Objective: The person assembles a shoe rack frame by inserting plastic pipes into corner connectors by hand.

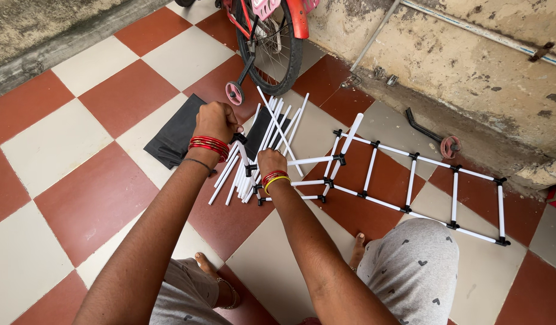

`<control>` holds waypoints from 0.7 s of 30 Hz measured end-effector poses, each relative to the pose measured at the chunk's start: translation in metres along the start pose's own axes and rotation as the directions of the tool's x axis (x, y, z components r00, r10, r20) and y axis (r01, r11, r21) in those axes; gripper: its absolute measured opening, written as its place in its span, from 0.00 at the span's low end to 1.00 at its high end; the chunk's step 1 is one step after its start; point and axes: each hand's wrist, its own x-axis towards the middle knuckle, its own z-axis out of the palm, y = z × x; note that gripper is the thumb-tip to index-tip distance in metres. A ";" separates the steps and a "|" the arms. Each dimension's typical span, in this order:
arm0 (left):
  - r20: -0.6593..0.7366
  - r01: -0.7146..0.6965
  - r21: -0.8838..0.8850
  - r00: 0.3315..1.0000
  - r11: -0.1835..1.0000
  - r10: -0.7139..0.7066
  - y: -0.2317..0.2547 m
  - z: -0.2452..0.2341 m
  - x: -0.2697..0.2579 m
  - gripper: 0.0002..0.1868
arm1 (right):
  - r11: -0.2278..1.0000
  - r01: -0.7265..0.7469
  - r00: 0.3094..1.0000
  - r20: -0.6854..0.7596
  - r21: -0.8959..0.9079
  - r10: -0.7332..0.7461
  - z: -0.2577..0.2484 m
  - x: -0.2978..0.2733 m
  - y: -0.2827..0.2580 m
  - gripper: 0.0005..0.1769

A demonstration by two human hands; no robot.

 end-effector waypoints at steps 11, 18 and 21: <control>0.067 -0.238 -0.096 0.967 0.967 0.245 -0.007 -0.010 -0.015 0.15 | 1.000 0.005 1.000 -0.001 0.008 -0.005 0.002 -0.001 0.000 0.08; 0.119 -0.280 -0.187 0.945 0.942 0.305 -0.021 -0.005 -0.012 0.17 | 1.000 -0.030 0.999 0.035 0.002 0.030 0.001 -0.001 -0.004 0.07; 0.069 -0.180 -0.165 0.979 0.970 0.193 -0.023 -0.008 -0.007 0.18 | 0.999 -0.032 0.998 0.049 -0.039 0.034 0.000 0.000 -0.005 0.07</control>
